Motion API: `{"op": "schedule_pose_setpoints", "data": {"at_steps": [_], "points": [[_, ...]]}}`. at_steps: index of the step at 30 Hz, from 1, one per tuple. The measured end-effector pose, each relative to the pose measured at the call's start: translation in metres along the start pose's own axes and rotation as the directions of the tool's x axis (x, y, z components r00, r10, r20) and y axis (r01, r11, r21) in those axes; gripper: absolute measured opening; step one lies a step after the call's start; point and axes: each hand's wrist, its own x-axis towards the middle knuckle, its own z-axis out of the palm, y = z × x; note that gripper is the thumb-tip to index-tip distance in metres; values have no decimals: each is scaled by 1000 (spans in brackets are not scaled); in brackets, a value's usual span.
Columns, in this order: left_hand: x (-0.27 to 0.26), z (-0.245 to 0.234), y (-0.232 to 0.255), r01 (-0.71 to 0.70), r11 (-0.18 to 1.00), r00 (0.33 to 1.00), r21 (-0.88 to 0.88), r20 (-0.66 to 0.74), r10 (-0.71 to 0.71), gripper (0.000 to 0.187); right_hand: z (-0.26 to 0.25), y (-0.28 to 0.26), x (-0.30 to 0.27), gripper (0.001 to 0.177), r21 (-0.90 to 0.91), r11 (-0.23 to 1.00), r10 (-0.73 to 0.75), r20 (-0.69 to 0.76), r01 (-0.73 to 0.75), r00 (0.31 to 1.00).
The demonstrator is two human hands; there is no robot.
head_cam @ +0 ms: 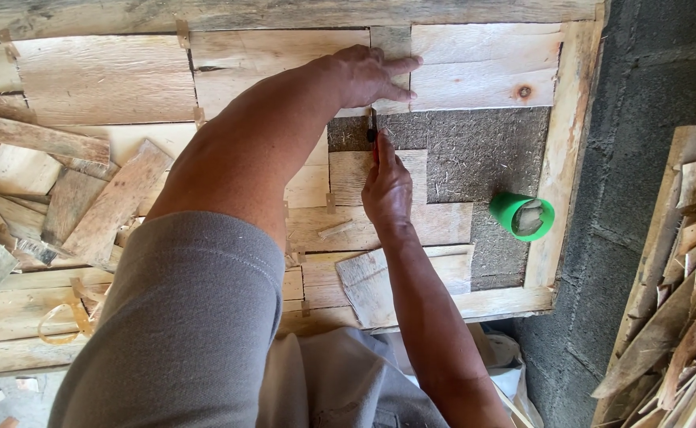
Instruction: Fitting and taping wood veneer pieces onto a base panel to create a pattern.
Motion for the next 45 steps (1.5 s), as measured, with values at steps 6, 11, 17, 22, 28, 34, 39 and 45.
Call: {"op": "schedule_pose_setpoints", "data": {"at_steps": [6,11,17,22,28,34,39,45], "points": [[0,-1,-1,-7,1000,1000,5,25,7,90,3,1,5,48,-89,996,-6,22,8,1000],[-6,-8,3,-10,999,999,48,49,8,88,1,-1,13,51,-82,996,34,50,-29,998],[-10,-10,7,-3,999,998,54,60,-1,84,3,2,12,53,-113,993,50,69,-42,996],[3,10,1,-13,1000,998,18,-60,14,77,1,-1,8,55,-197,980,54,104,-33,993],[-6,4,3,15,999,999,-45,-30,-16,82,2,0,0,55,-155,987,62,135,-41,989],[-10,-6,8,34,999,999,13,-19,-34,82,-12,5,-8,54,-119,992,47,113,-34,993],[-6,3,6,30,999,999,13,-23,-30,85,-21,16,-36,28,-35,994,110,94,-107,989],[-15,-2,18,25,990,1000,140,3,-26,94,-45,58,-76,21,-146,961,231,-49,-236,972]]}}
